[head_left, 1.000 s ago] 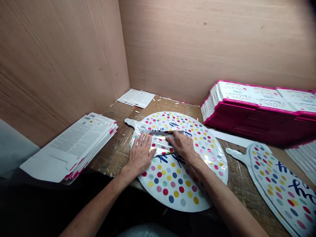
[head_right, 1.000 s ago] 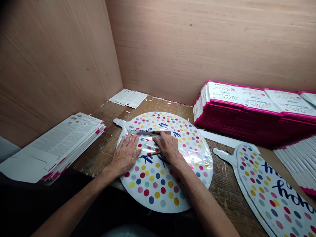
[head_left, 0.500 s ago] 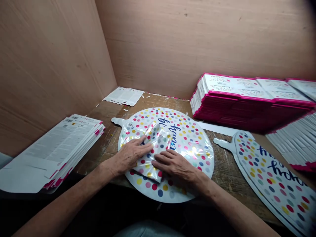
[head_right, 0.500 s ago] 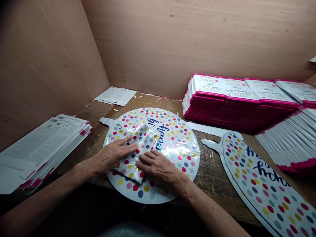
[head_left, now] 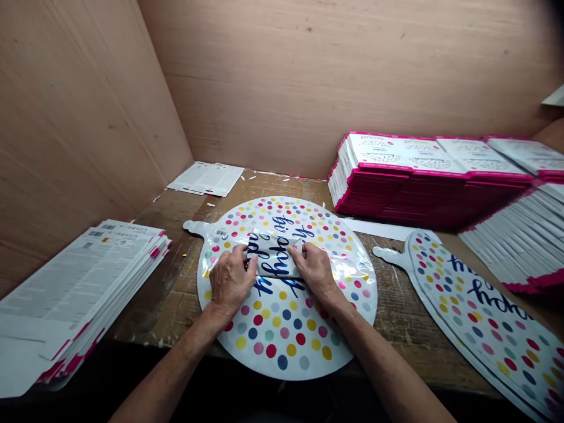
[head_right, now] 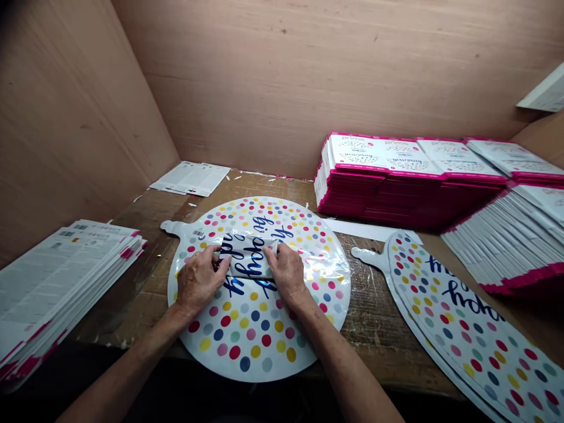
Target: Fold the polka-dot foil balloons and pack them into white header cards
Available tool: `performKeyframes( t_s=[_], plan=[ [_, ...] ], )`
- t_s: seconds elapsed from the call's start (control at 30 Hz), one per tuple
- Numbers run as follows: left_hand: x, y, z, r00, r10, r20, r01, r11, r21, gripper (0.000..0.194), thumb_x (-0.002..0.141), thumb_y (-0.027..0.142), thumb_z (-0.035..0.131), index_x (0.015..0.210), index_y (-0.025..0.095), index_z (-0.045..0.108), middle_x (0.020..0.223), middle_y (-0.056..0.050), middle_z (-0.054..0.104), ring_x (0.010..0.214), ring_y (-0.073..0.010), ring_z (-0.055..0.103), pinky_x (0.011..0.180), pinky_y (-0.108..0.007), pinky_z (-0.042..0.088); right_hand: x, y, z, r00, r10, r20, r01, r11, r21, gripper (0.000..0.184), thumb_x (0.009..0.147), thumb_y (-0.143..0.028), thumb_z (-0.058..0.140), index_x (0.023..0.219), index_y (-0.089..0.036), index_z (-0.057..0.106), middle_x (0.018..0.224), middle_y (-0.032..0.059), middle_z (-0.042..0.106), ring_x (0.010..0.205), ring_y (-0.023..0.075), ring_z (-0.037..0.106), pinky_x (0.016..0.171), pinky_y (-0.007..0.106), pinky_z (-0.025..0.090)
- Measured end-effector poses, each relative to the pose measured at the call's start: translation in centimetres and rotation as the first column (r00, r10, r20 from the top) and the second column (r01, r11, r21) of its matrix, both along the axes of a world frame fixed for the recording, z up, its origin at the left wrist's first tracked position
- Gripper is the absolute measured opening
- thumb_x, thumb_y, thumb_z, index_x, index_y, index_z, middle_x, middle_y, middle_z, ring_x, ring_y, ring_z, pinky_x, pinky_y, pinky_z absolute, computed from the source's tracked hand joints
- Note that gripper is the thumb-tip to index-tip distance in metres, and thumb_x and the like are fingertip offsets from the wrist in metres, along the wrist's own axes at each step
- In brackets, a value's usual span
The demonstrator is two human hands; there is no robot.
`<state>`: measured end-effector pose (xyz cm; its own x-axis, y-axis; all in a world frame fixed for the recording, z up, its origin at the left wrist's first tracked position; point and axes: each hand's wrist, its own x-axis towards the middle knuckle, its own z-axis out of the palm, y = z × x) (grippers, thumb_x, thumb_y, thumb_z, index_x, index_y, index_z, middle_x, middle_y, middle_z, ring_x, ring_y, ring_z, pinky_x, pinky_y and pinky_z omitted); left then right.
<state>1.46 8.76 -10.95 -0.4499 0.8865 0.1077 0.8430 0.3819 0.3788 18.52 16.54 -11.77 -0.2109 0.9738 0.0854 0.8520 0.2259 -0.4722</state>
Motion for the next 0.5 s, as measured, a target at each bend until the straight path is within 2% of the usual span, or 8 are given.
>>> performKeyframes(
  t_s=[0.1, 0.17, 0.23, 0.33, 0.4, 0.5],
  plan=[
    [0.3, 0.4, -0.3, 0.998, 0.038, -0.056, -0.043, 0.996, -0.082, 0.031, 0.092, 0.039, 0.052, 0.113, 0.019, 0.059, 0.09, -0.008, 0.072, 0.093, -0.027, 0.068, 0.077, -0.034, 0.048, -1.3, 0.2, 0.9, 0.949, 0.016, 0.316, -0.004, 0.999, -0.039, 0.037, 0.098, -0.045, 0.046, 0.087, -0.016, 0.066, 0.083, 0.012, 0.069, 0.077, 0.0235, 0.063, 0.063, 0.03, 0.039],
    [0.2, 0.7, -0.4, 0.996, 0.017, -0.082, -0.026, 0.994, -0.109, 0.032, 0.093, 0.041, 0.051, 0.113, 0.018, 0.058, 0.09, -0.008, 0.072, 0.09, -0.0272, 0.069, 0.075, -0.034, 0.048, -2.5, 0.7, 1.8, 0.919, 0.021, 0.394, -0.009, 0.999, -0.032, 0.033, 0.097, -0.04, 0.049, 0.098, -0.013, 0.067, 0.092, 0.017, 0.068, 0.086, 0.0275, 0.064, 0.069, 0.033, 0.042],
    [0.2, 1.0, -0.5, 0.991, -0.003, -0.13, -0.012, 0.993, -0.118, 0.032, 0.094, 0.042, 0.048, 0.112, 0.017, 0.057, 0.09, -0.01, 0.073, 0.088, -0.0277, 0.069, 0.071, -0.033, 0.047, -4.0, 1.6, 2.8, 0.913, 0.071, 0.402, -0.091, 0.995, 0.03, 0.031, 0.093, -0.035, 0.058, 0.11, -0.01, 0.064, 0.108, 0.021, 0.065, 0.101, 0.0304, 0.061, 0.08, 0.036, 0.043],
    [0.2, 1.1, -0.6, 0.984, 0.002, -0.18, -0.024, 0.993, -0.119, 0.032, 0.095, 0.043, 0.046, 0.111, 0.016, 0.056, 0.088, -0.012, 0.072, 0.086, -0.0281, 0.07, 0.069, -0.032, 0.047, -6.3, 3.6, 4.2, 0.854, 0.297, 0.427, -0.323, 0.946, -0.011, 0.038, 0.085, -0.035, 0.07, 0.114, -0.012, 0.063, 0.124, 0.0206, 0.057, 0.115, 0.0311, 0.053, 0.091, 0.037, 0.041],
    [0.2, 0.9, -0.7, 0.988, 0.015, -0.151, -0.03, 0.994, -0.102, 0.032, 0.095, 0.044, 0.048, 0.111, 0.017, 0.057, 0.087, -0.01, 0.072, 0.085, -0.0279, 0.07, 0.07, -0.033, 0.048, -7.0, 4.7, 4.8, 0.81, 0.418, 0.412, -0.41, 0.905, -0.112, 0.033, 0.08, -0.035, 0.075, 0.104, -0.014, 0.067, 0.121, 0.0174, 0.059, 0.11, 0.0289, 0.056, 0.086, 0.033, 0.042],
    [-0.1, 0.1, -0.6, 0.998, -0.003, -0.065, 0.004, 1.0, 0.007, 0.038, 0.089, 0.049, 0.055, 0.11, 0.017, 0.06, 0.097, -0.01, 0.072, 0.094, -0.0294, 0.067, 0.079, -0.036, 0.049, -6.0, 4.9, 5.0, 0.8, 0.478, 0.362, -0.453, 0.878, -0.157, 0.022, 0.083, -0.032, 0.072, 0.098, -0.017, 0.066, 0.108, 0.0106, 0.066, 0.097, 0.0225, 0.06, 0.074, 0.028, 0.042]
  ],
)
